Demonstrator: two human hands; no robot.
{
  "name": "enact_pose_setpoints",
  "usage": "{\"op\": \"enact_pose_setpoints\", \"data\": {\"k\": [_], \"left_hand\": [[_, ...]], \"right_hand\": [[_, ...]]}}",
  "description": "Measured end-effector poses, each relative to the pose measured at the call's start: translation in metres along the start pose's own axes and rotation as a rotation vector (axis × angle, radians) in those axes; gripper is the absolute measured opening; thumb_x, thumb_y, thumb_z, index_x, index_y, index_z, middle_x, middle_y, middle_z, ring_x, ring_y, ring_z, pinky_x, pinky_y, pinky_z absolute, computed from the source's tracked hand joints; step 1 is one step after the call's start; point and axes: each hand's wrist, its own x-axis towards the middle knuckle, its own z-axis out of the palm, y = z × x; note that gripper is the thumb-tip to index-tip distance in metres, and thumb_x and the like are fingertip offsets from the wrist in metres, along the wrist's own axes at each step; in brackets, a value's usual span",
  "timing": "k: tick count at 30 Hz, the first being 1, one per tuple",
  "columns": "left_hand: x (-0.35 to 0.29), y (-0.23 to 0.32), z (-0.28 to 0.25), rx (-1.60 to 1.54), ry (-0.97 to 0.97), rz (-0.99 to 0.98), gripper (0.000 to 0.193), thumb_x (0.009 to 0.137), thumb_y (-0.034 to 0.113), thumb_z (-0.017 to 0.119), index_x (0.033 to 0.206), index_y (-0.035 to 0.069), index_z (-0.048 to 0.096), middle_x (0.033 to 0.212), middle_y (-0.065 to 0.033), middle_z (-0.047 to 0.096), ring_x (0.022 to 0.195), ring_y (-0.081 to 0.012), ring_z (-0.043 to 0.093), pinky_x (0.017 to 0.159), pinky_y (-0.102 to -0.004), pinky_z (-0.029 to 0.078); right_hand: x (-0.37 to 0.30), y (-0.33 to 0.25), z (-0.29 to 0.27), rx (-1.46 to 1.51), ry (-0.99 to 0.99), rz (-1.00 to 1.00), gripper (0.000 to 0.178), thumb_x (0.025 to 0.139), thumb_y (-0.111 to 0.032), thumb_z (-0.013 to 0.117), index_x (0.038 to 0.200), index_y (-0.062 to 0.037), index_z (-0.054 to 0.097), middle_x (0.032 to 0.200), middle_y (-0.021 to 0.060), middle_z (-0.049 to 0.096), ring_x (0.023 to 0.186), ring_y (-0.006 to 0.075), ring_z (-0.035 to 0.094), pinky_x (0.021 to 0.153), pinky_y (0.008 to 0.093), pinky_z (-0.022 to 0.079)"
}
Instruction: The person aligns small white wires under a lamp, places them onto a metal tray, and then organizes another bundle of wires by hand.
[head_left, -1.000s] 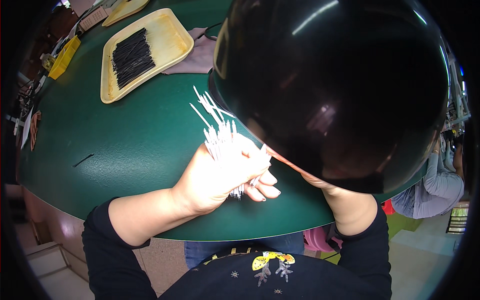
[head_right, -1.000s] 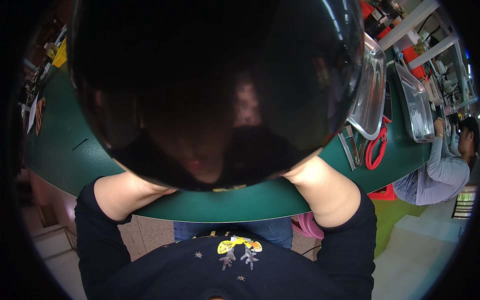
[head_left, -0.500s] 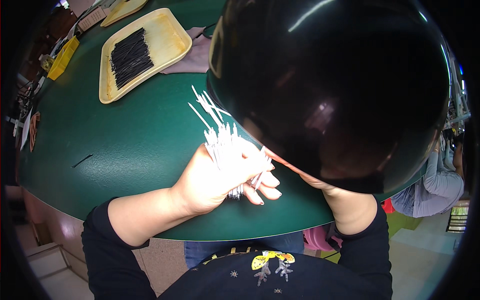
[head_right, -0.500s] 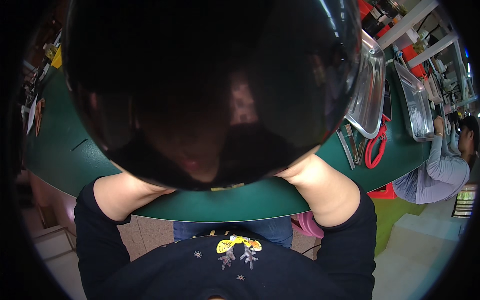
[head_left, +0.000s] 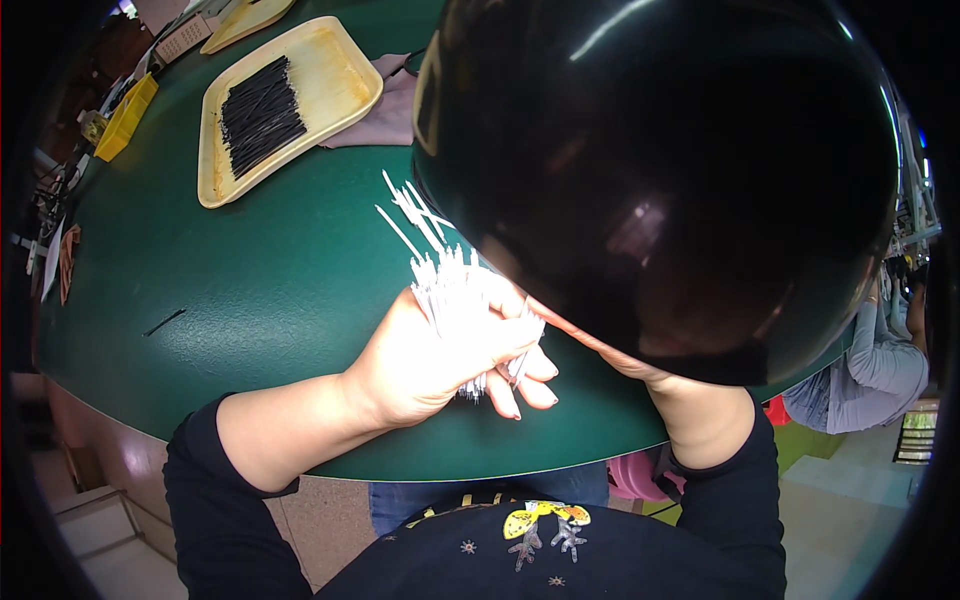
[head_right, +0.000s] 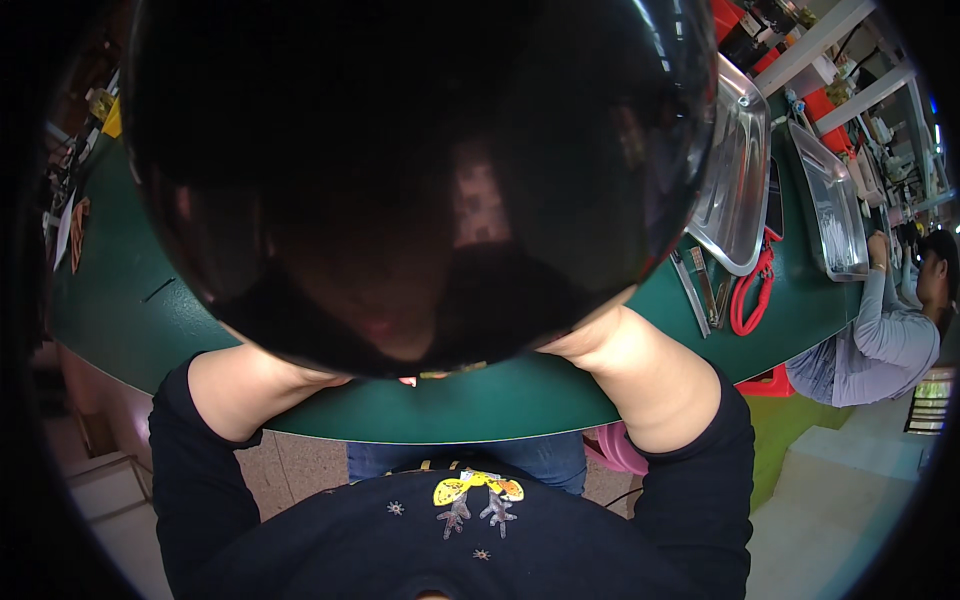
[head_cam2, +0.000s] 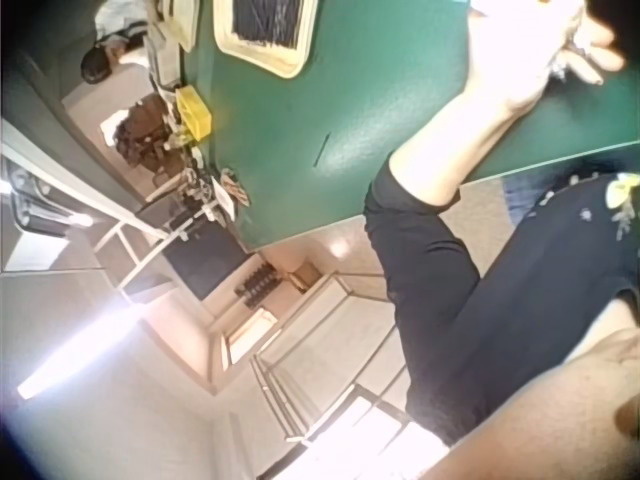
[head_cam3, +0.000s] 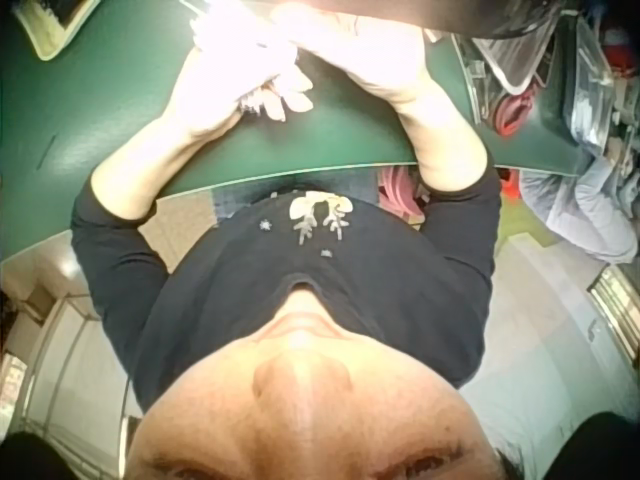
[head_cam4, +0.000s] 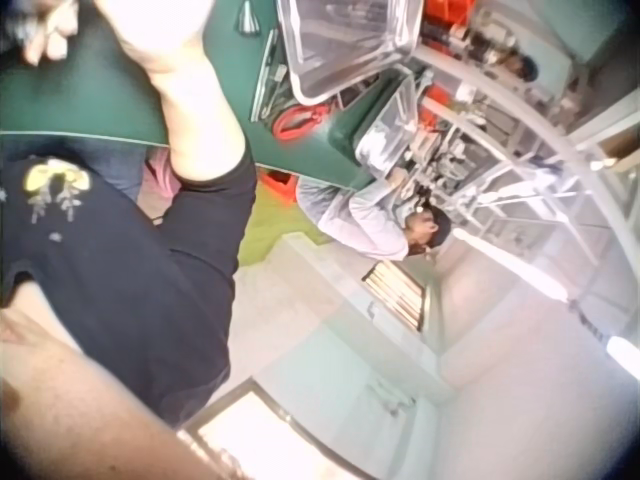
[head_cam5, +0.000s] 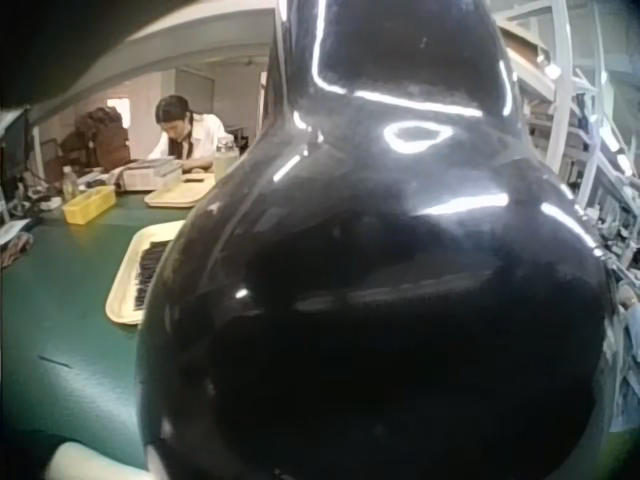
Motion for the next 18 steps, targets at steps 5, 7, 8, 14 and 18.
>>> {"op": "enact_pose_setpoints", "data": {"k": [5,7,8,14,18], "left_hand": [[0.0006,0.0014,0.0021,0.021,0.023,-0.062,0.01,0.082,0.007,0.05,0.087,-0.001,0.049,0.072,-0.0153,0.059,0.064,-0.0233,0.063,0.049,-0.0258,0.051],[0.0005,0.0017,0.0024,0.029,0.022,-0.059,0.01,0.082,0.007,0.05,0.088,-0.001,0.049,0.072,-0.0154,0.059,0.064,-0.0234,0.063,0.049,-0.0258,0.051],[0.0003,0.002,0.0025,0.037,0.021,-0.056,0.011,0.082,0.007,0.051,0.088,-0.002,0.049,0.073,-0.0154,0.059,0.064,-0.0235,0.063,0.049,-0.0258,0.051],[-0.0005,0.0028,0.0027,0.083,0.011,-0.035,0.013,0.082,0.008,0.051,0.09,-0.002,0.049,0.074,-0.0157,0.06,0.064,-0.0239,0.063,0.049,-0.0259,0.051],[-0.001,0.0033,0.0024,0.107,0.008,-0.024,0.015,0.082,0.008,0.051,0.091,-0.003,0.05,0.074,-0.0158,0.06,0.065,-0.0242,0.063,0.049,-0.0259,0.051]], "right_hand": [[-0.0065,0.0024,0.0028,-0.036,0.011,0.012,0.025,0.088,-0.019,0.042,0.095,0.0038,0.048,0.095,0.0128,0.05,0.089,0.0123,0.048,0.071,0.0222,0.041],[-0.0087,0.0025,0.0021,-0.05,0.015,0.017,0.025,0.088,-0.019,0.042,0.095,0.0038,0.048,0.095,0.0128,0.05,0.089,0.0123,0.048,0.071,0.0223,0.041],[-0.0007,-0.0031,-0.0042,-0.056,0.016,0.02,0.025,0.088,-0.019,0.042,0.095,0.0038,0.048,0.095,0.0128,0.05,0.09,0.0123,0.048,0.071,0.0223,0.041],[-0.0041,0.0008,0.0028,-0.1,0.03,0.036,0.025,0.088,-0.019,0.042,0.095,0.0038,0.048,0.095,0.0128,0.05,0.09,0.0124,0.048,0.071,0.0224,0.041],[-0.0054,-0.0005,0.0009,-0.129,0.035,0.046,0.025,0.088,-0.019,0.042,0.095,0.0038,0.049,0.096,0.0128,0.05,0.09,0.0125,0.047,0.072,0.0225,0.041]]}}
